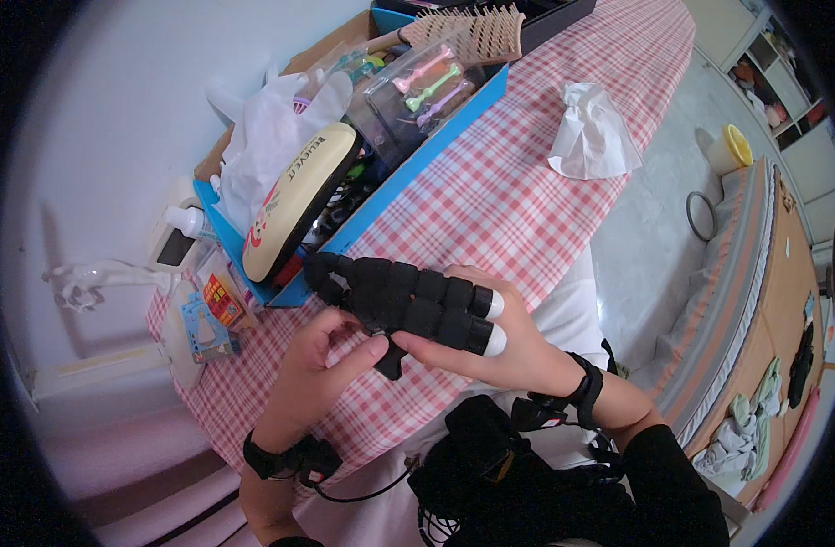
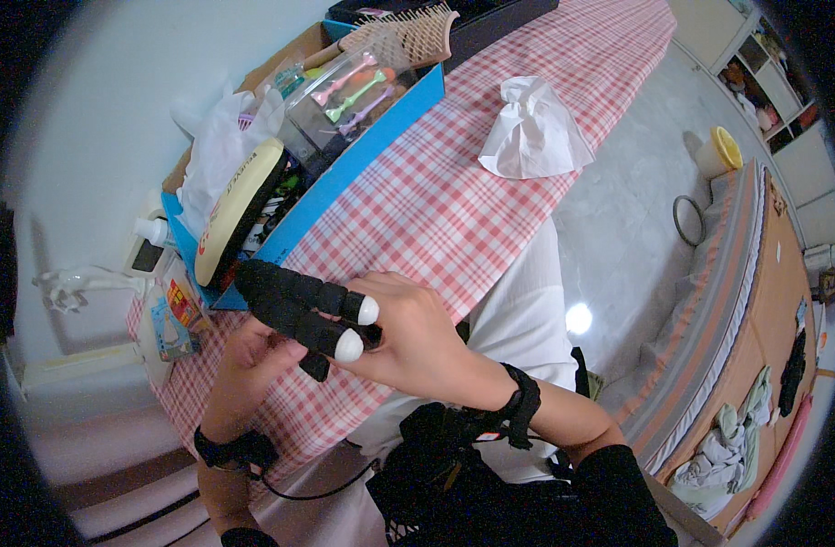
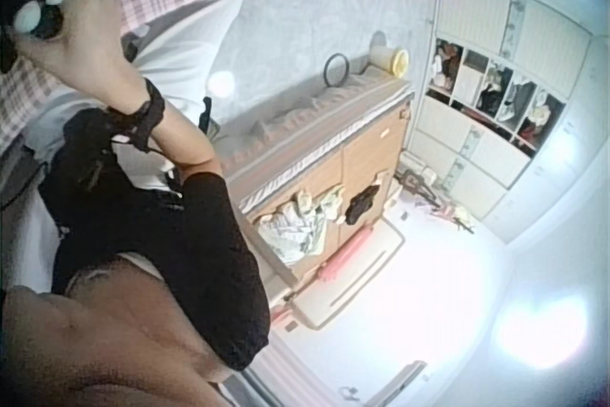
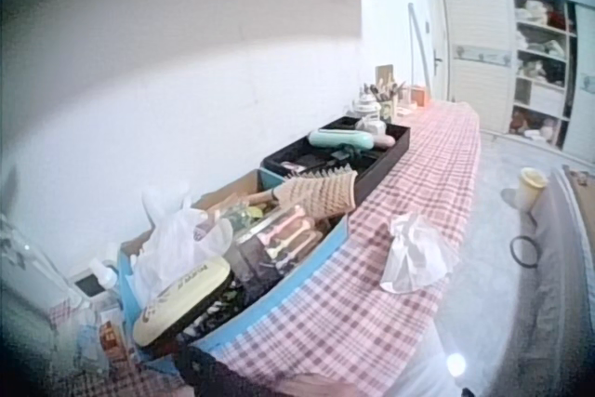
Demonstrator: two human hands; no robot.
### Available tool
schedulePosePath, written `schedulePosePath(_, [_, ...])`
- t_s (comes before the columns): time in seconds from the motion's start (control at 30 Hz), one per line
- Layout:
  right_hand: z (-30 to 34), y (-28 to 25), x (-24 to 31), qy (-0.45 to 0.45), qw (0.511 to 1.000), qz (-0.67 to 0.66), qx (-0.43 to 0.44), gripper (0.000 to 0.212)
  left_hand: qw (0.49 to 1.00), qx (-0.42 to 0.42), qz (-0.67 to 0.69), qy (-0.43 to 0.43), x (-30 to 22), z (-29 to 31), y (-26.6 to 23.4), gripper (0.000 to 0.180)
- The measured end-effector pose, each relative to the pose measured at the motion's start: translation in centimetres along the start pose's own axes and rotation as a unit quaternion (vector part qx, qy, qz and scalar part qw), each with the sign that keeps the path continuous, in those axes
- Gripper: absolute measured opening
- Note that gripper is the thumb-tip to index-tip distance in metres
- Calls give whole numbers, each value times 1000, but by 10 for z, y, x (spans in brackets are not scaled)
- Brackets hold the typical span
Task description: Assembling a small flexible tripod on a desk.
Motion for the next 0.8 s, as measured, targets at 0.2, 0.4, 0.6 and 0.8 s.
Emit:
schedulePosePath(0.2, [2,0,3,-54,996,64,-20,22,996,-24,50,75,1,-2,0,25])
schedulePosePath(0.4, [3,-3,6,-94,993,64,-33,21,993,-40,90,66,-2,-5,-5,36])
schedulePosePath(0.6, [4,-4,11,-131,988,71,-29,28,988,-46,134,59,-4,-1,-2,47])
schedulePosePath(0.8, [4,-3,14,-147,987,63,-30,30,991,-25,121,52,9,6,-9,47])
Point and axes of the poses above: each hand's wrist, its own z-axis away from the middle knuckle, its own y-axis out of the palm, x = y × z, the point moved 8 cm from there along -z, towards the middle knuckle, and after that the axes turned 12 degrees about y, right-handed, at the moved point
